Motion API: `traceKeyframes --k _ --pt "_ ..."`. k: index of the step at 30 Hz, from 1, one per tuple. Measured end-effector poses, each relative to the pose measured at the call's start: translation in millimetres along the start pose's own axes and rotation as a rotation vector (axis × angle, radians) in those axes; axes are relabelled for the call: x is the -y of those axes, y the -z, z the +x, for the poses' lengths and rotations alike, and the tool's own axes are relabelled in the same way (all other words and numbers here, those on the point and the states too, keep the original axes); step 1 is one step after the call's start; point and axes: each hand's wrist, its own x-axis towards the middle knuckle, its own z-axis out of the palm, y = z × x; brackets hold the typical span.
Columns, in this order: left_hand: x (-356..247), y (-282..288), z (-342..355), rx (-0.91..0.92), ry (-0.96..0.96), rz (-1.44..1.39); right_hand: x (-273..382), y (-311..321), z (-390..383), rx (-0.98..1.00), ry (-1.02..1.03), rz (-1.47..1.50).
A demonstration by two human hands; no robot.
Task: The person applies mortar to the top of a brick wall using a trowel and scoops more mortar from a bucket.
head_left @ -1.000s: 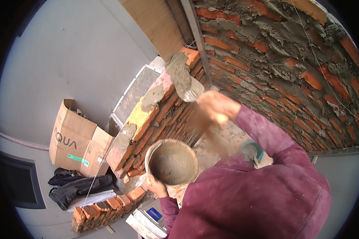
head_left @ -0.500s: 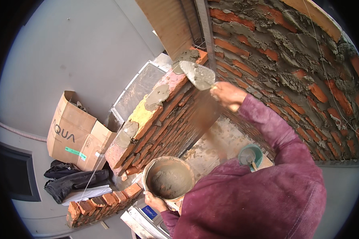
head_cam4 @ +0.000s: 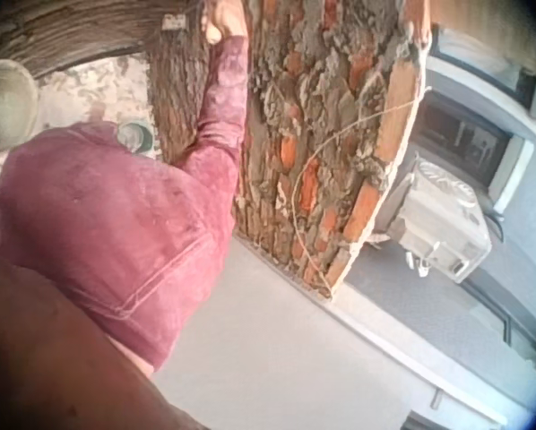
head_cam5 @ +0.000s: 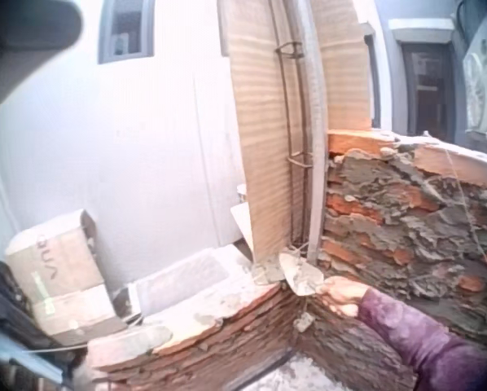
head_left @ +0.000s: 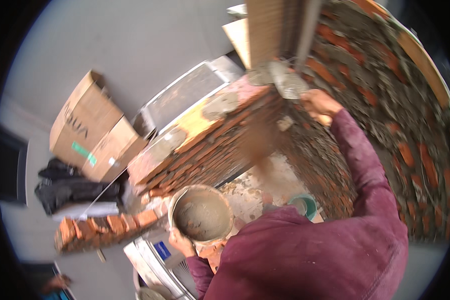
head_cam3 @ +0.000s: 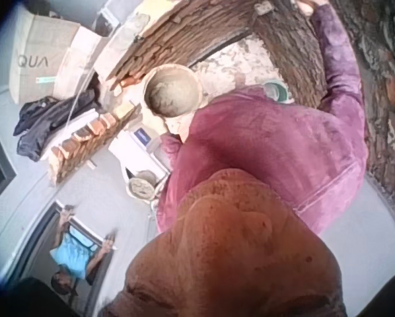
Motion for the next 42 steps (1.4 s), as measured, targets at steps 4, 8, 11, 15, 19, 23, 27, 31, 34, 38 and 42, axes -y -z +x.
traceKeyframes --k 4,8,11,15,19,23,27,31,34,38,42 --pt "1 -7 -4 0.041 0.048 0.089 16 37 9 0.022 0.05 -0.105" --pt "6 -1 -2 0.03 0.028 0.119 -2 14 -31 0.008 0.242 -0.496" --pt "-6 13 15 0.093 0.135 0.111 -1 -33 -107 0.271 0.089 -0.596" --pt "-30 21 37 0.173 0.104 0.099 -36 -141 -106 0.653 0.61 -0.991" --pt "-67 20 50 0.258 0.049 0.012 -68 -267 -93 0.609 0.961 -1.331" --pt "-77 23 57 0.292 -0.074 -0.027 -74 -321 -98 0.329 1.128 -1.495" --pt "-76 35 65 0.312 -0.168 0.004 -88 -323 -116 0.511 1.026 -1.606" --pt "-73 49 64 0.35 -0.141 -0.09 -60 -310 -132 0.445 1.175 -1.597" --pt "-76 50 66 0.419 -0.18 -0.044 -66 -334 -130 0.363 1.289 -1.444" --pt "-77 48 68 0.338 -0.493 0.057 -74 -327 -168 0.68 1.02 -1.412" --pt "-89 44 58 0.406 -0.307 0.051 -64 -291 -166 0.577 0.859 -1.379"
